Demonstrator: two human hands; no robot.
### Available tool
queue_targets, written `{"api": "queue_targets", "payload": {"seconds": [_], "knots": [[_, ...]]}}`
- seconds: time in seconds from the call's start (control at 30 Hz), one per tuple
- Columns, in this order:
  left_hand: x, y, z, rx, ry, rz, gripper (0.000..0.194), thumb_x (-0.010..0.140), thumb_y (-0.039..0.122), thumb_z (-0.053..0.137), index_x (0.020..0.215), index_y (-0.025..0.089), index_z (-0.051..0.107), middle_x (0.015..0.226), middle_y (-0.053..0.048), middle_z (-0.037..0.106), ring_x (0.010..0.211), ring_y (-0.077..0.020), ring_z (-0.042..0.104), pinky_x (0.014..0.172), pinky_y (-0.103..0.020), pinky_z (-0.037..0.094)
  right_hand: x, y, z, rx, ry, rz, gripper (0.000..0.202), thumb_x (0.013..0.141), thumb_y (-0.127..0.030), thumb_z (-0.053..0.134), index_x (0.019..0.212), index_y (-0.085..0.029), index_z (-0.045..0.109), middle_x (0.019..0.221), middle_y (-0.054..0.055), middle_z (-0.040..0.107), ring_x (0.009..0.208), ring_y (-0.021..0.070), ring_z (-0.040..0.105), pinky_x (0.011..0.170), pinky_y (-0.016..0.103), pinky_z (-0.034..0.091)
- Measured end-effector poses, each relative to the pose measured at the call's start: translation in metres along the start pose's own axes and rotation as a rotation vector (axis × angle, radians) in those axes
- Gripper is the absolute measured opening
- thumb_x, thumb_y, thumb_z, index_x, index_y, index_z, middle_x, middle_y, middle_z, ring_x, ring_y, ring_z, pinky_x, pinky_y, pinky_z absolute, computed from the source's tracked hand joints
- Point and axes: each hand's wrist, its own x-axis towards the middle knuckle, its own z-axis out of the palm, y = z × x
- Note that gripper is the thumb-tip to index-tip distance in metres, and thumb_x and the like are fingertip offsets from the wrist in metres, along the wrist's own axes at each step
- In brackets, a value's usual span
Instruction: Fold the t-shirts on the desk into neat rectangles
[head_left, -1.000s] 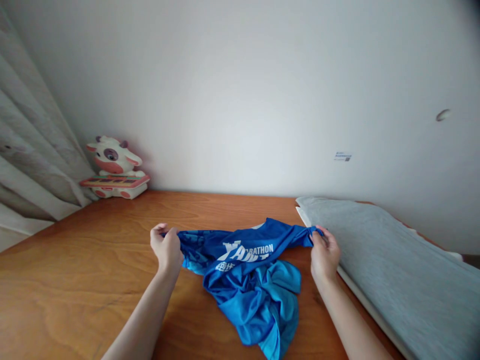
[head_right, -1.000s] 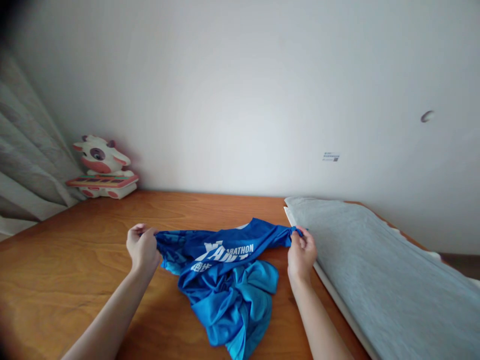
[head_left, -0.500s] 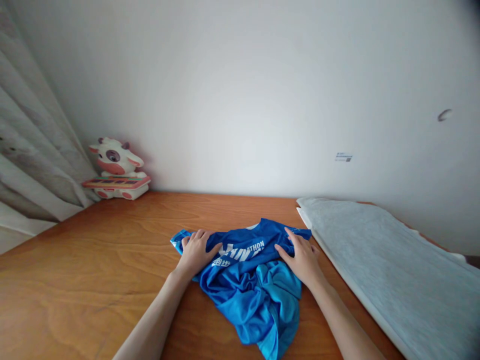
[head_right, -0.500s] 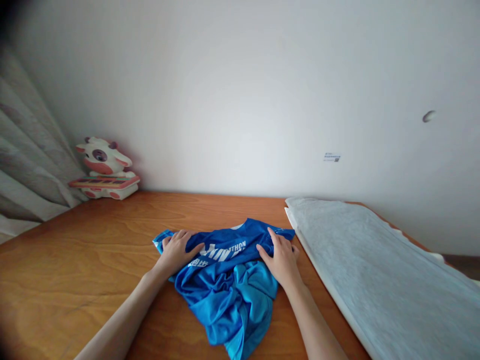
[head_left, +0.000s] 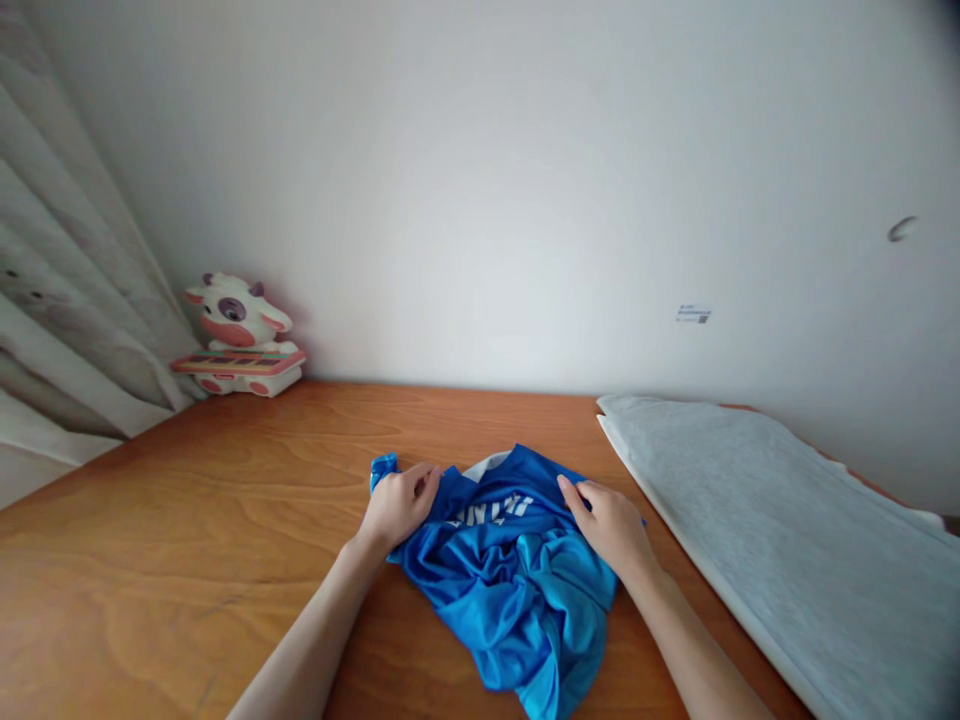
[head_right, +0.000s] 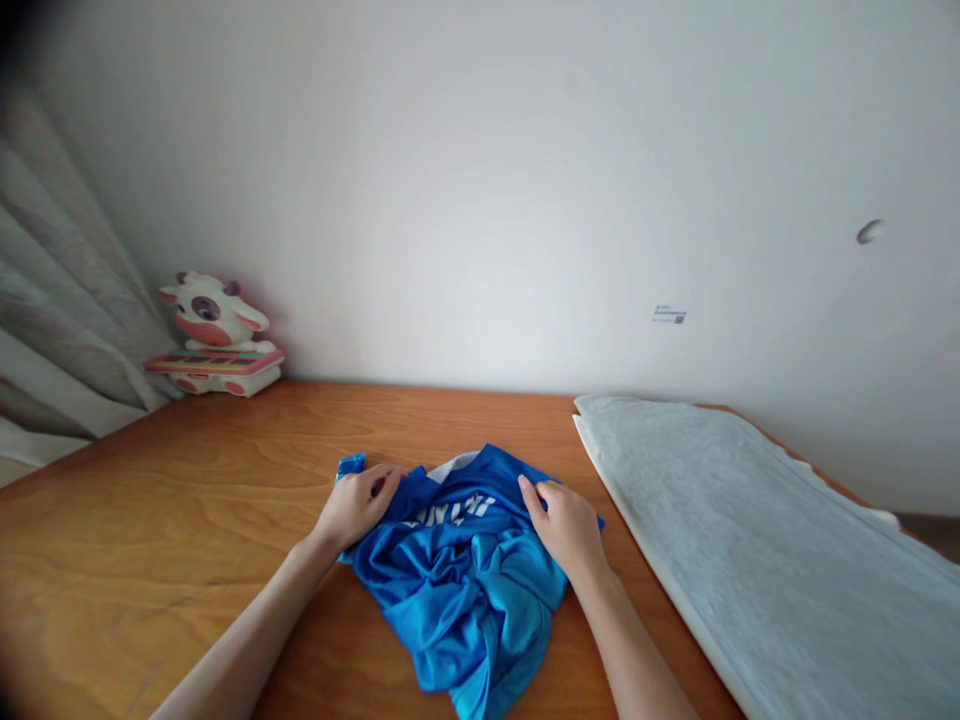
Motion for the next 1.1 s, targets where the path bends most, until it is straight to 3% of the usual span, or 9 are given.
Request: {"api": "queue_targets", "payload": {"seconds": [0.13,0.2,0.33,0.47,0.57,0.73,0.9,1.03,1.1], "knots": [[0.003,-0.006,0.010,0.129,0.029,0.090,0.036,0.082,0.022,0.055,0.114,0.024,0.071,0.097,-0.008,0.075,0.093,-0.0272,0.069,0.086,-0.038,0.051,-0.002,0.011,0.013,-0.011,0.086,0.065,0.046,0.089,-0.048,0.058,0.125,-0.020,0.063,0.092,0.007,0.073,0.080,0.0256,0.071,0.067,0.033,0.050],[0.003,-0.010,0.012,0.159,0.014,0.142,0.038,0.081,0.021,0.057,0.117,0.023,0.070,0.112,-0.011,0.072,0.106,-0.0292,0.066,0.094,-0.042,0.049,-0.002,0.015,0.018,-0.037,0.055,0.107,0.044,0.085,-0.044,0.061,0.121,-0.020,0.066,0.091,0.009,0.073,0.081,0.0269,0.071,0.068,0.035,0.050],[0.003,-0.012,0.011,0.132,-0.046,0.145,0.025,0.087,0.032,0.059,0.105,0.022,0.073,0.101,-0.011,0.072,0.096,-0.0280,0.067,0.091,-0.042,0.050,-0.001,0.017,0.018,0.024,-0.038,0.149,0.020,0.084,-0.038,0.060,0.096,-0.026,0.071,0.081,0.004,0.070,0.077,0.0246,0.068,0.069,0.034,0.050],[0.005,-0.011,0.011,0.118,-0.018,0.118,0.013,0.084,0.027,0.060,0.087,0.022,0.071,0.091,-0.009,0.072,0.091,-0.0272,0.067,0.089,-0.041,0.050,0.001,0.014,0.015,0.086,0.104,0.040,0.008,0.076,-0.025,0.058,0.082,-0.024,0.062,0.087,0.004,0.062,0.085,0.0242,0.063,0.081,0.038,0.051],[0.007,-0.009,0.009,0.035,0.094,0.064,0.014,0.088,0.029,0.055,0.090,0.024,0.068,0.093,-0.007,0.074,0.094,-0.0277,0.068,0.091,-0.041,0.050,0.004,0.008,0.011,0.134,0.269,-0.048,0.006,0.078,-0.022,0.055,0.083,-0.025,0.057,0.095,0.007,0.059,0.095,0.0260,0.060,0.090,0.042,0.050],[0.007,-0.005,-0.001,-0.065,0.477,-0.026,0.024,0.096,0.038,0.046,0.106,0.025,0.063,0.105,-0.009,0.073,0.105,-0.0290,0.065,0.096,-0.043,0.048,0.005,0.001,-0.002,0.099,0.505,-0.082,0.006,0.081,-0.020,0.055,0.082,-0.026,0.052,0.111,0.012,0.058,0.110,0.0291,0.058,0.096,0.046,0.047],[0.005,-0.004,-0.003,0.026,0.452,0.031,0.022,0.094,0.031,0.047,0.107,0.024,0.064,0.104,-0.008,0.073,0.104,-0.0290,0.066,0.098,-0.045,0.044,0.002,-0.001,-0.007,0.057,0.379,-0.172,0.019,0.074,-0.009,0.050,0.081,-0.026,0.053,0.115,0.011,0.065,0.110,0.0286,0.060,0.098,0.046,0.045],[0.005,-0.004,0.001,0.084,0.311,0.102,0.025,0.085,0.025,0.053,0.105,0.024,0.069,0.100,-0.008,0.071,0.100,-0.0296,0.064,0.094,-0.043,0.047,0.000,-0.007,-0.007,0.076,0.184,-0.207,0.033,0.076,-0.017,0.058,0.107,-0.025,0.063,0.100,0.006,0.068,0.096,0.0263,0.063,0.092,0.043,0.048],[0.005,-0.002,0.000,0.120,0.334,0.110,0.024,0.081,0.025,0.057,0.098,0.026,0.074,0.097,-0.008,0.067,0.096,-0.0292,0.061,0.093,-0.043,0.048,0.000,-0.010,-0.007,0.086,0.130,-0.203,0.031,0.080,-0.024,0.061,0.110,-0.025,0.068,0.098,0.005,0.065,0.093,0.0251,0.063,0.090,0.041,0.050]]}}
